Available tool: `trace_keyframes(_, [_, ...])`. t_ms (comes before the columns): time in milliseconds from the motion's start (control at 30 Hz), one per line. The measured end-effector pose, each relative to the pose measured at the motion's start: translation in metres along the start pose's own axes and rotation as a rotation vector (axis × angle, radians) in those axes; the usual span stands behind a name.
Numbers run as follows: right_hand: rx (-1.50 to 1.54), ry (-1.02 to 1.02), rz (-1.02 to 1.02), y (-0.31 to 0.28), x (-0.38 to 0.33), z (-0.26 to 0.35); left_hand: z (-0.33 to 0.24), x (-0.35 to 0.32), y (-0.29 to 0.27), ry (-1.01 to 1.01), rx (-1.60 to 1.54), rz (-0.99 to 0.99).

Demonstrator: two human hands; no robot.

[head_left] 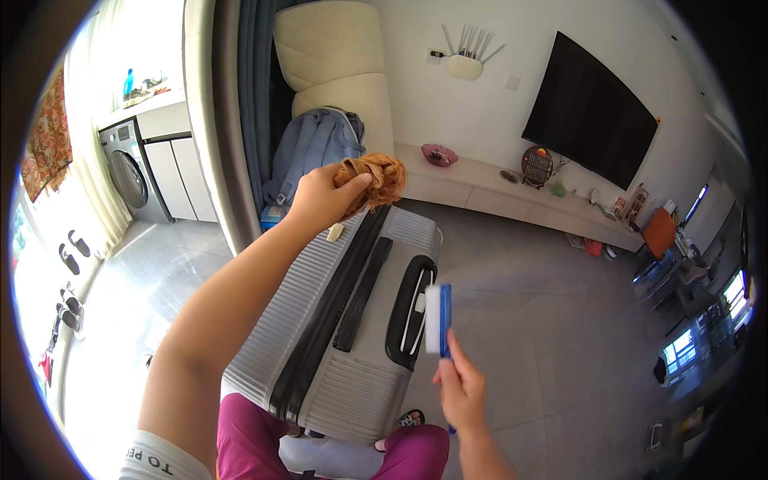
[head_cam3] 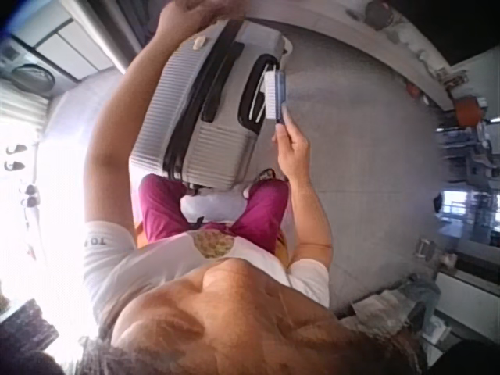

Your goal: The person cleans a grey suitcase using a blue brush and a brown cloth. They brush the handle and the top surface of the suitcase, then use the cloth to wipe the exterior and the brush itself.

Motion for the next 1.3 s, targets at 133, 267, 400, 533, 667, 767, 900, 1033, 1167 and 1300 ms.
trace_keyframes(133, [-0.438,-0.062,0.027,-0.010,0.098,0.006,0.024,-0.022,0.009,-0.223,-0.663,0.093])
trace_keyframes(267, [-0.290,0.047,0.002,0.001,0.131,0.014,0.018,-0.021,0.012,-0.163,-0.299,0.050])
trace_keyframes(400, [-0.270,0.047,0.020,0.020,0.122,0.002,0.009,-0.026,0.050,0.427,0.306,0.172])
trace_keyframes(533, [-0.256,0.067,-0.006,0.008,0.108,-0.007,-0.002,-0.028,0.032,0.395,0.292,0.129])
trace_keyframes(667, [-0.260,0.140,-0.059,-0.006,0.089,0.008,0.048,0.012,0.016,0.236,0.445,0.311])
trace_keyframes(767, [-0.197,0.166,-0.066,-0.001,0.074,0.016,0.084,0.008,0.039,0.155,0.532,0.445])
trace_keyframes(900, [-0.123,0.129,-0.057,0.009,0.056,0.025,0.101,0.023,0.060,0.333,0.618,0.543])
trace_keyframes(1033, [-0.080,0.100,-0.035,0.013,0.045,0.027,0.099,0.029,0.063,0.245,0.508,0.569])
trace_keyframes(1167, [-0.069,0.059,-0.005,0.022,0.039,0.034,0.098,0.024,0.071,0.128,0.549,0.566])
trace_keyframes(1300, [-0.070,0.049,0.005,0.022,0.035,0.037,0.089,0.008,0.053,0.140,0.474,0.538])
Point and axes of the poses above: each hand's wrist, its own x-axis towards the middle knuckle, its own y-axis out of the palm, z = x × y, the point moved 7 cm from there along x, towards the middle knuckle, and after that the axes turned 4 degrees about z, right-handed, at the moved point
